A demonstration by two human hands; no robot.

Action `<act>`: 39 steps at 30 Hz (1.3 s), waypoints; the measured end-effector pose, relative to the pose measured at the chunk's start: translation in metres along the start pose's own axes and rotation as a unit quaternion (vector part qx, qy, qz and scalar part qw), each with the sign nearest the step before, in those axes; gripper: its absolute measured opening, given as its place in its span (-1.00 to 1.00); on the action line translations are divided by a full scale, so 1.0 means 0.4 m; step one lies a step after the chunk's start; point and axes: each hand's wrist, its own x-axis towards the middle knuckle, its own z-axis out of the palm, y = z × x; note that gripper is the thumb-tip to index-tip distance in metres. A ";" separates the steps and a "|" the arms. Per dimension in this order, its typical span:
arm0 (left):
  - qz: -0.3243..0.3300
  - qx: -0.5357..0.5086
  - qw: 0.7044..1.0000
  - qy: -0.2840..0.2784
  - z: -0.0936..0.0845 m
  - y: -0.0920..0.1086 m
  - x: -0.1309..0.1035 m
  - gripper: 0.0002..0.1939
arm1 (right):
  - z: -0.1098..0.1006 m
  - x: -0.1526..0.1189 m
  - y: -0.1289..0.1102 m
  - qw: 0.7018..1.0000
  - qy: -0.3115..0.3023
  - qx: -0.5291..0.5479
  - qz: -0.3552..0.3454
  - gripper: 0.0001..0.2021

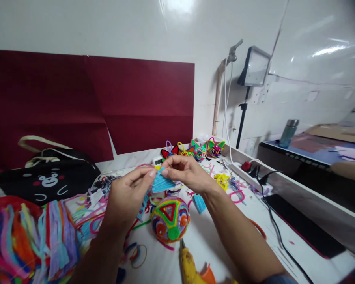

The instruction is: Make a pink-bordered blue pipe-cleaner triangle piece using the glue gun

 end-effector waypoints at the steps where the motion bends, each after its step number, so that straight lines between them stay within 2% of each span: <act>1: 0.021 0.021 0.999 0.016 0.004 0.006 -0.005 -0.82 | 0.001 0.001 0.000 1.000 0.003 0.002 0.001 -0.71; 5: 0.062 0.047 0.996 0.038 0.019 0.022 -0.016 -0.85 | 0.005 0.001 -0.005 1.000 0.012 0.008 0.002 -0.73; 11: 0.089 0.076 0.992 0.040 0.018 0.012 -0.014 -0.90 | 0.004 -0.003 -0.007 1.000 -0.003 0.014 -0.010 -0.80; 18: 0.034 0.048 0.997 0.047 0.018 0.010 -0.012 -0.85 | -0.003 -0.007 -0.008 1.000 -0.010 -0.019 -0.017 -0.82; 21: 0.012 0.042 0.997 0.061 0.023 0.006 -0.010 -0.83 | -0.003 -0.006 -0.008 0.999 0.007 -0.027 -0.018 -0.82; 26: 0.007 0.049 0.996 0.076 0.033 0.002 -0.009 -0.81 | 0.003 -0.001 -0.003 0.999 0.040 -0.016 -0.010 -0.73; 39: -0.010 -0.020 0.996 0.086 0.041 -0.003 -0.010 -0.83 | 0.015 -0.001 -0.001 0.998 0.056 -0.016 -0.014 -0.71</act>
